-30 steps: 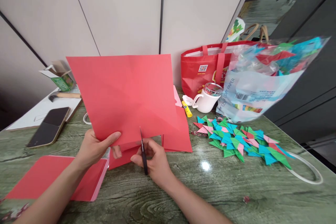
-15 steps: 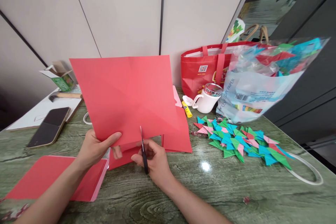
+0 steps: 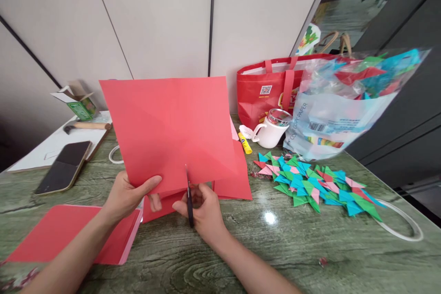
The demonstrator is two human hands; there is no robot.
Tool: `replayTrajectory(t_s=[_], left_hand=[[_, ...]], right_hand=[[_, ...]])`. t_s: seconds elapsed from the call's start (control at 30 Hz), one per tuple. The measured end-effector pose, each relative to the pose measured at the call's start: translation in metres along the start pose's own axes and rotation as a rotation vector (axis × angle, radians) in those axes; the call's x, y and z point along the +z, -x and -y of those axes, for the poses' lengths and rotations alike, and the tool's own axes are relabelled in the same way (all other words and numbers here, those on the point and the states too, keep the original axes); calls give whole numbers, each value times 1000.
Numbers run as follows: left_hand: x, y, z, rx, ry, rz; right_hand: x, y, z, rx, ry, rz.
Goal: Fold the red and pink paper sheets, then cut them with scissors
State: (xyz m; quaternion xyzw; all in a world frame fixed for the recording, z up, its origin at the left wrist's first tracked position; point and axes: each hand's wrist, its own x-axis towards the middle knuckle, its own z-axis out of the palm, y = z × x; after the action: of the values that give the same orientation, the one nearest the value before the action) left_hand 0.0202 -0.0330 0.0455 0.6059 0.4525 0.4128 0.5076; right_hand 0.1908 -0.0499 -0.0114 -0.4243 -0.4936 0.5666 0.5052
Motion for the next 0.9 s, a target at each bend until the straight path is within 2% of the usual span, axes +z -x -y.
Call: replayTrajectory(t_s=[0.3,0.9], left_hand=[[2,1,0,-15,-1,37],[3,0,2,-23,42,29]], right_hand=[[-2,-1,-3,-43,-8,-8],[-4,-2,-7,-7,22,-37]])
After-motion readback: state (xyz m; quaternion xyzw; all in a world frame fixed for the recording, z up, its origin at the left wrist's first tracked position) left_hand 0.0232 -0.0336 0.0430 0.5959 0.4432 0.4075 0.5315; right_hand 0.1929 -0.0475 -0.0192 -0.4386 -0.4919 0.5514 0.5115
